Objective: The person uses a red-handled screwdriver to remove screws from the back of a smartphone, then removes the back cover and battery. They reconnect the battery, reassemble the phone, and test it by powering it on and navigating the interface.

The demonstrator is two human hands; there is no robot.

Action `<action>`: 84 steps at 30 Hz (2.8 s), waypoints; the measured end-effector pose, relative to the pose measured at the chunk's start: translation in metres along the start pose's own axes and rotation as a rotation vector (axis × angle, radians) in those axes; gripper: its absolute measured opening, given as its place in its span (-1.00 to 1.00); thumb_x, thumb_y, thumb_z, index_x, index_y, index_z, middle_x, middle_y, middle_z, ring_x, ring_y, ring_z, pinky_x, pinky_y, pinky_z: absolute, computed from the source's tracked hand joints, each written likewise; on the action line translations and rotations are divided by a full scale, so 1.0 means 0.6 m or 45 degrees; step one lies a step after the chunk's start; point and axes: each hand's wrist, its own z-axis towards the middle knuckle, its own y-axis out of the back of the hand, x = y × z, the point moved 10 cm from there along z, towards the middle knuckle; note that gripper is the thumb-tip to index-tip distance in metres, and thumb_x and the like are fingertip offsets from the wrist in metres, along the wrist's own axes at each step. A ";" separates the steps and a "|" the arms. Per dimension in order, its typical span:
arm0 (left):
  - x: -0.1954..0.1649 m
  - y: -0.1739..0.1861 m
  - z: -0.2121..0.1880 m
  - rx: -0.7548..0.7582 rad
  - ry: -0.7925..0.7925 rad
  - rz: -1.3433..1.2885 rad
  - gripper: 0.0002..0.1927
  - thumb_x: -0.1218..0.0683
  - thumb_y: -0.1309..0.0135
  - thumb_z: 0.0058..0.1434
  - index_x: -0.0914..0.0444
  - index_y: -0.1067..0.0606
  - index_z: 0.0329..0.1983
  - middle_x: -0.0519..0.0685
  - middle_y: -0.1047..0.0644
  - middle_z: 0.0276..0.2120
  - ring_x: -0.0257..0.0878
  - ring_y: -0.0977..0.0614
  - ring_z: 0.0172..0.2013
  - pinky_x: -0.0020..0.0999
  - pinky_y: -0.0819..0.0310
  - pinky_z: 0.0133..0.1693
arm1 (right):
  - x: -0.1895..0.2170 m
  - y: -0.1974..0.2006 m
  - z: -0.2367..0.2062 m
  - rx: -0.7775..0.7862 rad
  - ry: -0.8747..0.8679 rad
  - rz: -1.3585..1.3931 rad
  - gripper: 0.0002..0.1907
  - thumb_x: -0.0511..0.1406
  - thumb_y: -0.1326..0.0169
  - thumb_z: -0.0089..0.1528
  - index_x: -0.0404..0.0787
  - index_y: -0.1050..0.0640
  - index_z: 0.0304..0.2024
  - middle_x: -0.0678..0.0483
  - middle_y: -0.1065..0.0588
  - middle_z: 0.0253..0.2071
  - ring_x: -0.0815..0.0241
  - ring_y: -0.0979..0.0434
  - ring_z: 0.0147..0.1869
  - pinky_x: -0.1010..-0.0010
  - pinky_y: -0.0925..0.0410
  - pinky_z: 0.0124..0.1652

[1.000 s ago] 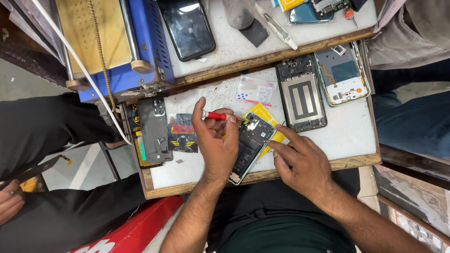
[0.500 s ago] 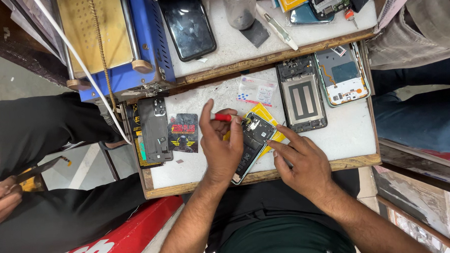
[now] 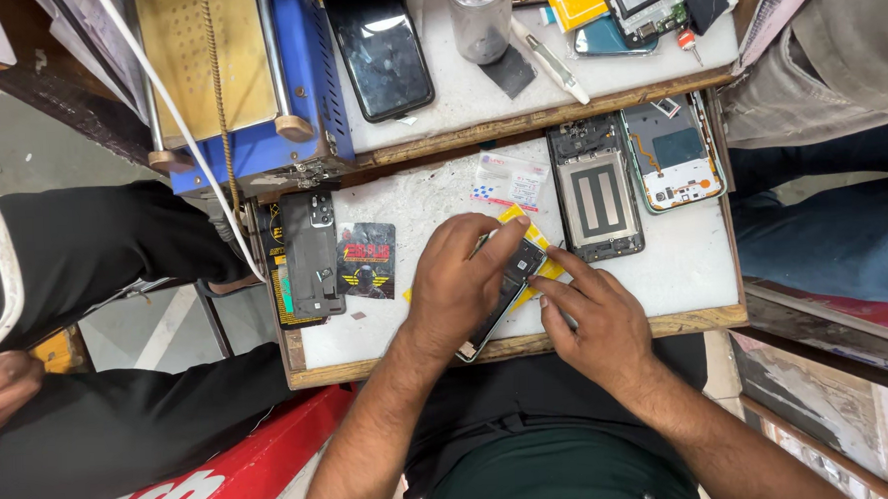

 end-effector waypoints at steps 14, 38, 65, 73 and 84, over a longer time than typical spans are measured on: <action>0.007 0.003 0.011 0.132 0.079 -0.137 -0.47 0.30 -0.20 0.23 0.10 -0.46 0.26 0.06 -0.53 -0.04 0.05 -0.53 0.10 -0.02 -0.45 0.17 | 0.005 0.000 -0.005 -0.012 0.005 -0.014 -0.71 -0.35 -0.19 0.17 -0.13 -0.66 -0.03 -0.01 -0.48 0.23 0.14 -0.59 -0.13 0.29 -0.48 -0.10; 0.002 0.011 0.009 0.039 -0.002 -0.117 -0.44 0.31 -0.23 0.18 0.14 -0.44 0.24 0.07 -0.56 -0.05 0.02 -0.59 0.04 -0.09 -0.48 0.14 | 0.005 -0.003 -0.002 -0.011 -0.007 -0.008 -0.69 -0.36 -0.20 0.15 -0.14 -0.65 -0.04 -0.01 -0.49 0.23 0.14 -0.59 -0.13 0.27 -0.48 -0.09; 0.012 0.003 0.015 0.094 0.019 -0.277 -0.47 0.30 -0.18 0.22 0.12 -0.44 0.26 0.09 -0.54 0.01 0.06 -0.59 0.11 -0.12 -0.53 0.15 | 0.002 -0.001 0.001 -0.023 -0.032 0.005 -0.70 -0.35 -0.20 0.16 -0.13 -0.66 -0.04 0.00 -0.49 0.24 0.15 -0.59 -0.15 0.28 -0.48 -0.10; 0.032 0.009 0.000 -0.045 0.050 -0.172 -0.41 0.33 -0.22 0.27 0.20 -0.32 0.32 0.10 -0.62 -0.12 0.00 -0.70 -0.11 -0.20 -0.62 -0.07 | 0.002 -0.003 0.003 0.004 -0.050 0.001 -0.69 -0.36 -0.20 0.15 -0.13 -0.66 -0.03 -0.01 -0.48 0.23 0.15 -0.61 -0.16 0.29 -0.48 -0.11; 0.090 0.040 -0.095 -0.379 0.244 -0.348 -0.30 0.37 -0.13 0.36 0.24 -0.06 0.43 0.13 -0.63 -0.10 -0.17 -0.75 -0.16 -0.36 -0.71 -0.15 | -0.005 0.019 -0.017 -0.205 0.085 0.209 -0.74 -0.55 -0.08 0.04 -0.26 -0.63 -0.25 -0.09 -0.58 0.05 0.14 -0.60 -0.25 0.33 -0.48 -0.25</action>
